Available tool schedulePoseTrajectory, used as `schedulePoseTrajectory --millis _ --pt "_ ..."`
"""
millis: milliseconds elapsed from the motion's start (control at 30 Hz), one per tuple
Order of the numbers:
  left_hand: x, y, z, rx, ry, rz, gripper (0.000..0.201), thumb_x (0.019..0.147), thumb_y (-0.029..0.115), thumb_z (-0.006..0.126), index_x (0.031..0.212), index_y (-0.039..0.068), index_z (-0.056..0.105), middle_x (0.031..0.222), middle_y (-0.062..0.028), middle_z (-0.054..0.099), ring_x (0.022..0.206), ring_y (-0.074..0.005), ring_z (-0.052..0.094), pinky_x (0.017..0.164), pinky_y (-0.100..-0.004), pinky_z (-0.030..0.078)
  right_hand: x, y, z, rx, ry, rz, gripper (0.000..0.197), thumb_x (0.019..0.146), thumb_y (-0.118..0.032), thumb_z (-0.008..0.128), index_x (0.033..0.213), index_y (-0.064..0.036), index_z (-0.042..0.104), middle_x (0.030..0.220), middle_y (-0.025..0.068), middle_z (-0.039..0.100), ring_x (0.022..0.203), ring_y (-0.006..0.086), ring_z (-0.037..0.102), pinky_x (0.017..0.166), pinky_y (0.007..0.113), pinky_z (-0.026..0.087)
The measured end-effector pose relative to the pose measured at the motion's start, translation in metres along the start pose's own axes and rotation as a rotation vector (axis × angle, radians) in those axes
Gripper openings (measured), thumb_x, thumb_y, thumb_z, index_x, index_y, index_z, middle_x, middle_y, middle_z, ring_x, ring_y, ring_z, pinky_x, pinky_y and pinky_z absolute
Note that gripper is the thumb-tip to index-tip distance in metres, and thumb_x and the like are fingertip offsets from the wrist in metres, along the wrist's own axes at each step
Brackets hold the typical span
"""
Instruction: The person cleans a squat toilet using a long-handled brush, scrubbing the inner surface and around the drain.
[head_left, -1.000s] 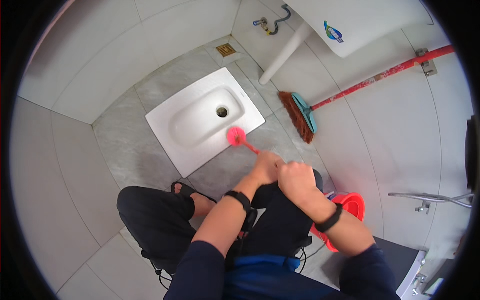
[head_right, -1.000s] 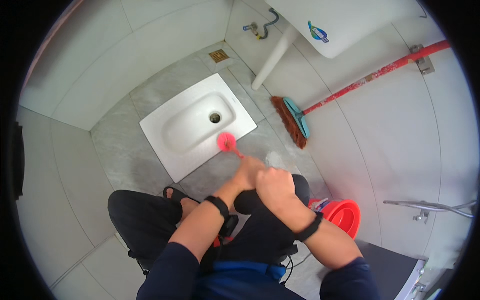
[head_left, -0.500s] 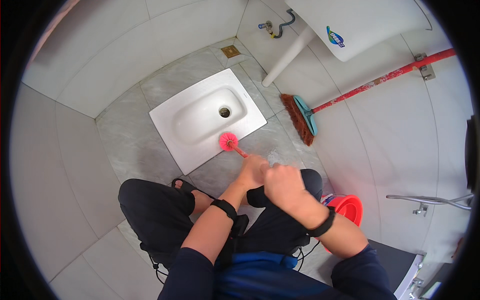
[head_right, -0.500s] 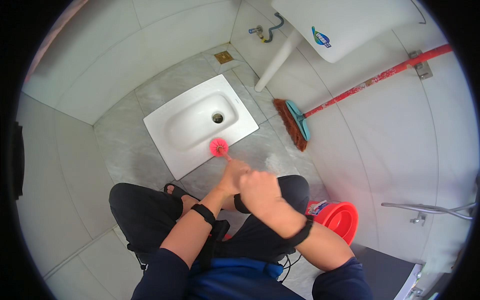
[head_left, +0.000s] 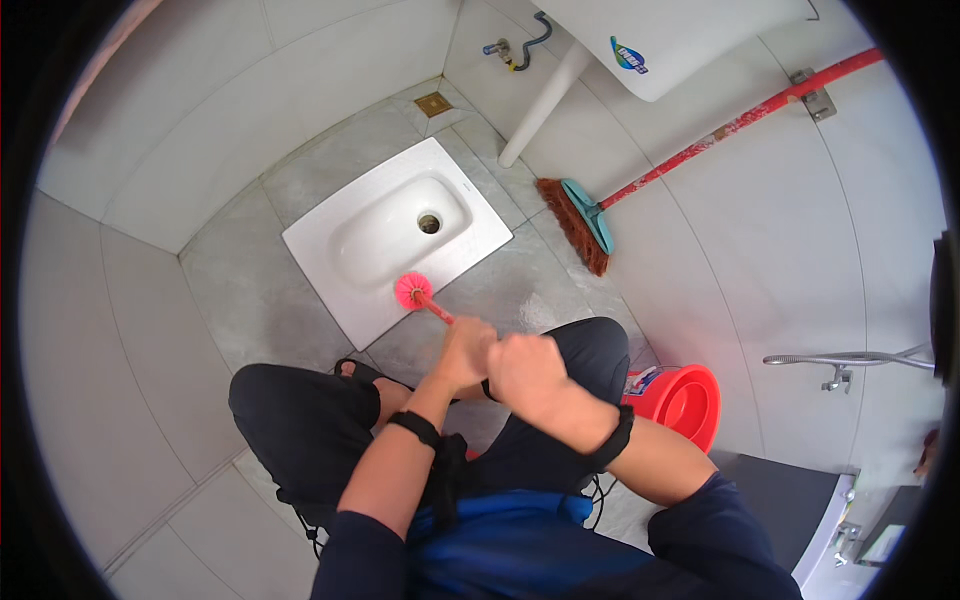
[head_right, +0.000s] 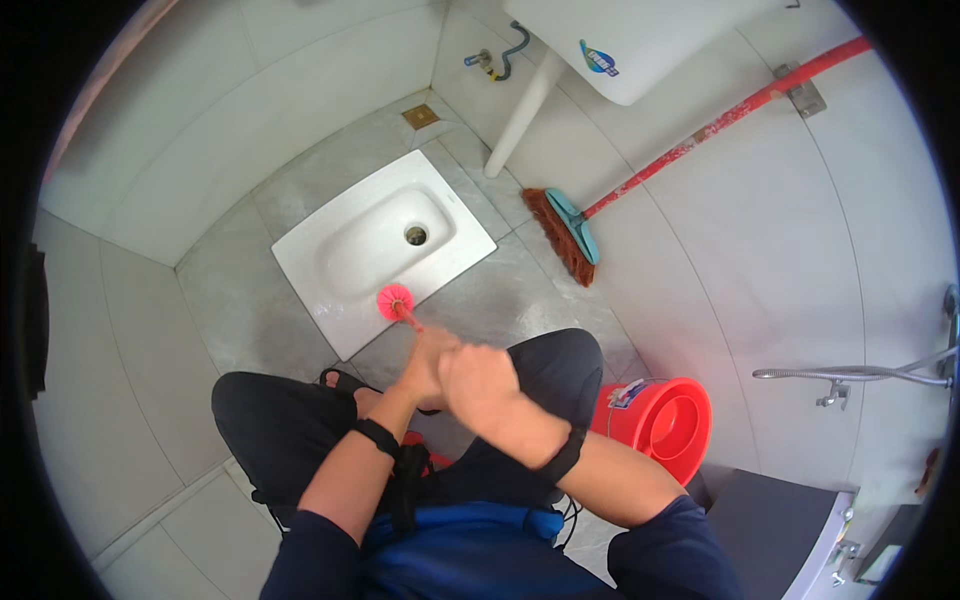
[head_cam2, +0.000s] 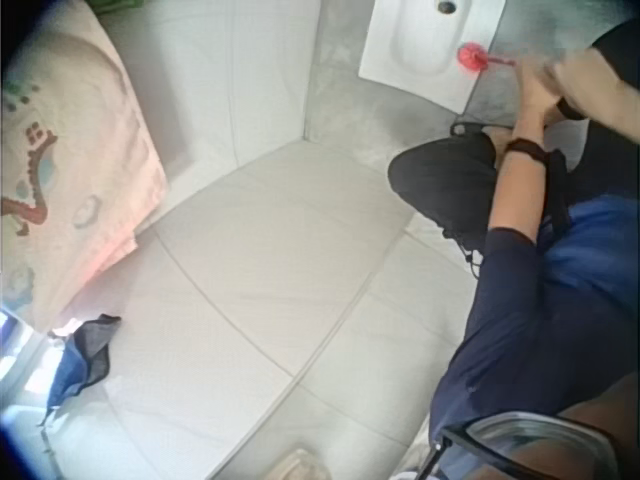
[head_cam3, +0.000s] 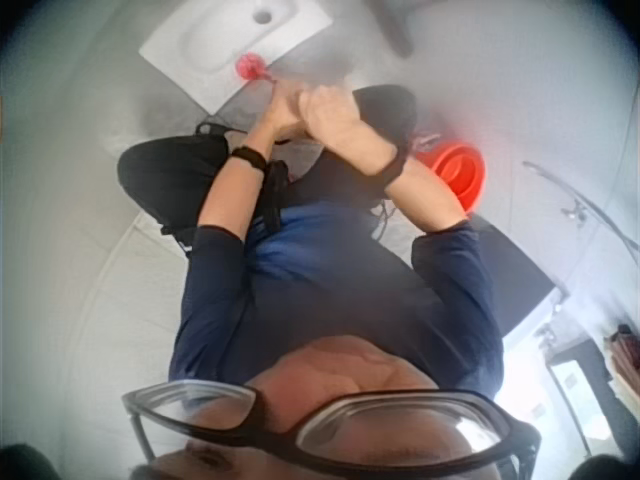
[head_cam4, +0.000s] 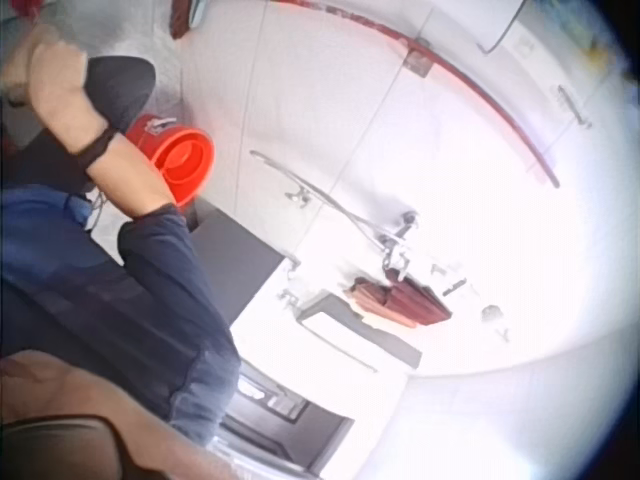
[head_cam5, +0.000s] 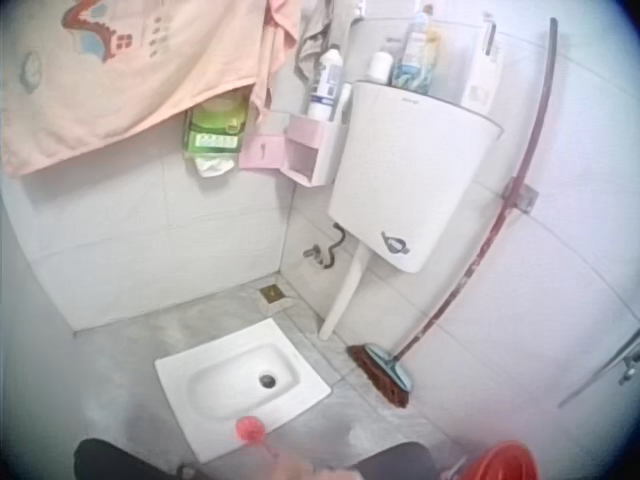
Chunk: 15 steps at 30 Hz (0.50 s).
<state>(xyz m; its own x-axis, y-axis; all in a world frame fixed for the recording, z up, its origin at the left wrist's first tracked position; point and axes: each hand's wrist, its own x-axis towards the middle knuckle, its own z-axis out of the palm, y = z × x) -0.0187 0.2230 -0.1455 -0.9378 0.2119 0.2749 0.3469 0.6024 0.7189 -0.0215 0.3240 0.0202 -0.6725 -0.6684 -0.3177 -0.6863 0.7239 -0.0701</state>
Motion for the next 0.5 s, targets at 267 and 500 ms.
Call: schedulePoseTrajectory --millis 267,500 --pt "-0.004 0.01 -0.005 -0.2 0.046 -0.099 0.022 0.064 0.021 0.063 0.052 0.006 0.053 0.062 -0.0175 0.06 0.066 -0.0364 0.061 0.059 -0.0422 0.047 -0.017 -0.003 -0.001 0.058 0.03 -0.014 0.032 0.075 -0.01 0.063 0.105 0.0023 0.061 0.085 0.02 0.064 0.068 0.0321 0.068 0.057 0.039 0.055" --pt "0.011 -0.005 -0.011 0.065 -0.027 0.086 0.021 0.062 0.02 0.066 0.054 0.005 0.054 0.061 -0.015 0.058 0.066 -0.0344 0.061 0.059 -0.0433 0.046 0.0 -0.001 -0.022 0.1 0.002 0.01 0.013 0.074 -0.012 0.064 0.077 -0.0021 0.07 0.082 0.0175 0.067 0.07 0.0282 0.069 0.062 0.037 0.057"
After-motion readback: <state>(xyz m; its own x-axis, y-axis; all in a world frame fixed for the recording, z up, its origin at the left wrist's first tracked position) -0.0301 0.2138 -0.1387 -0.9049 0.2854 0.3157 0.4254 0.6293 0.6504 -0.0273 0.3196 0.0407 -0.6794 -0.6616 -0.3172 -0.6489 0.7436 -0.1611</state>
